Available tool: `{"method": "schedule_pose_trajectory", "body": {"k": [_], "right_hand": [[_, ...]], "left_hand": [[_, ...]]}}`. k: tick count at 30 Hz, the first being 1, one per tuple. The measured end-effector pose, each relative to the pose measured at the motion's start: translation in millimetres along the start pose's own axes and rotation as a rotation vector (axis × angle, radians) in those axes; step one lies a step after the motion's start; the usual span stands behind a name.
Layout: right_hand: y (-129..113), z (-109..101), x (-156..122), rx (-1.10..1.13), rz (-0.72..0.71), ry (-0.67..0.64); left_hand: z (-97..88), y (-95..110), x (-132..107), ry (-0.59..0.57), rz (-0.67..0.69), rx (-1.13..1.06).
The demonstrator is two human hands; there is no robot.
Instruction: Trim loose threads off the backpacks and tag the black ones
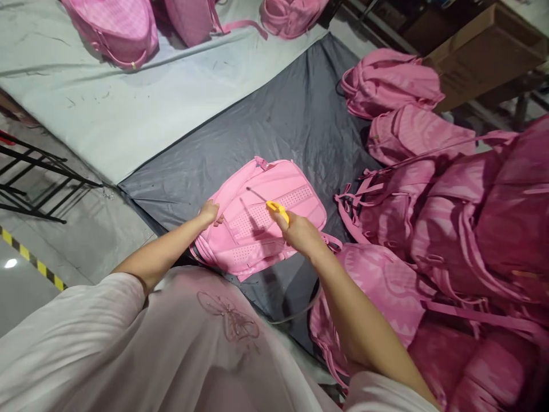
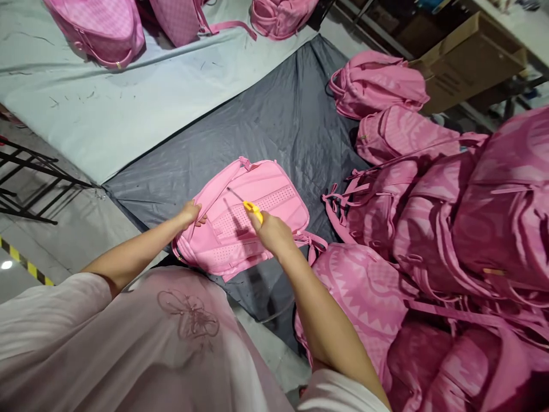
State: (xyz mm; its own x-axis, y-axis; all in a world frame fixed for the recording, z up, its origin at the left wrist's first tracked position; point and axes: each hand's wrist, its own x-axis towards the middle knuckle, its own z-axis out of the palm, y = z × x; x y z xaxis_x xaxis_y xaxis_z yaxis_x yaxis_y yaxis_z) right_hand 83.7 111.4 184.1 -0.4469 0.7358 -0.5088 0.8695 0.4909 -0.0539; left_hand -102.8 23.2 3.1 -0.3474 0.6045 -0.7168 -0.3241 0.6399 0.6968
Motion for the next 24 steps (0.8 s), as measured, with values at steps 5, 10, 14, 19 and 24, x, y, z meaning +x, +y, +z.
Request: {"method": "schedule_pose_trajectory", "body": {"k": [5,10,14,19,24], "right_hand": [[11.3,-17.2,-12.2,-0.092,0.122,-0.013],[39.5,-22.3,-14.0,-0.144,0.175,-0.169],[73.1,-28.7,-11.3,-0.153,0.369,-0.05],[83.0,-20.3,-40.7,-0.17,0.306,-0.23],[89.8,-8.3,-80.5,-0.159,0.405,-0.22]], "left_hand": [[35.0,-24.7,-27.4,0.175,0.622,0.883],[41.4,-30.9,-29.1,0.146,0.775,1.232],[47.2,-29.7,-43.0,0.095,0.839,1.249],[82.6,-53.7,-87.3,-0.186,0.935,1.319],[102.5,-64.2,-93.0,-0.283,0.8,1.481]]}}
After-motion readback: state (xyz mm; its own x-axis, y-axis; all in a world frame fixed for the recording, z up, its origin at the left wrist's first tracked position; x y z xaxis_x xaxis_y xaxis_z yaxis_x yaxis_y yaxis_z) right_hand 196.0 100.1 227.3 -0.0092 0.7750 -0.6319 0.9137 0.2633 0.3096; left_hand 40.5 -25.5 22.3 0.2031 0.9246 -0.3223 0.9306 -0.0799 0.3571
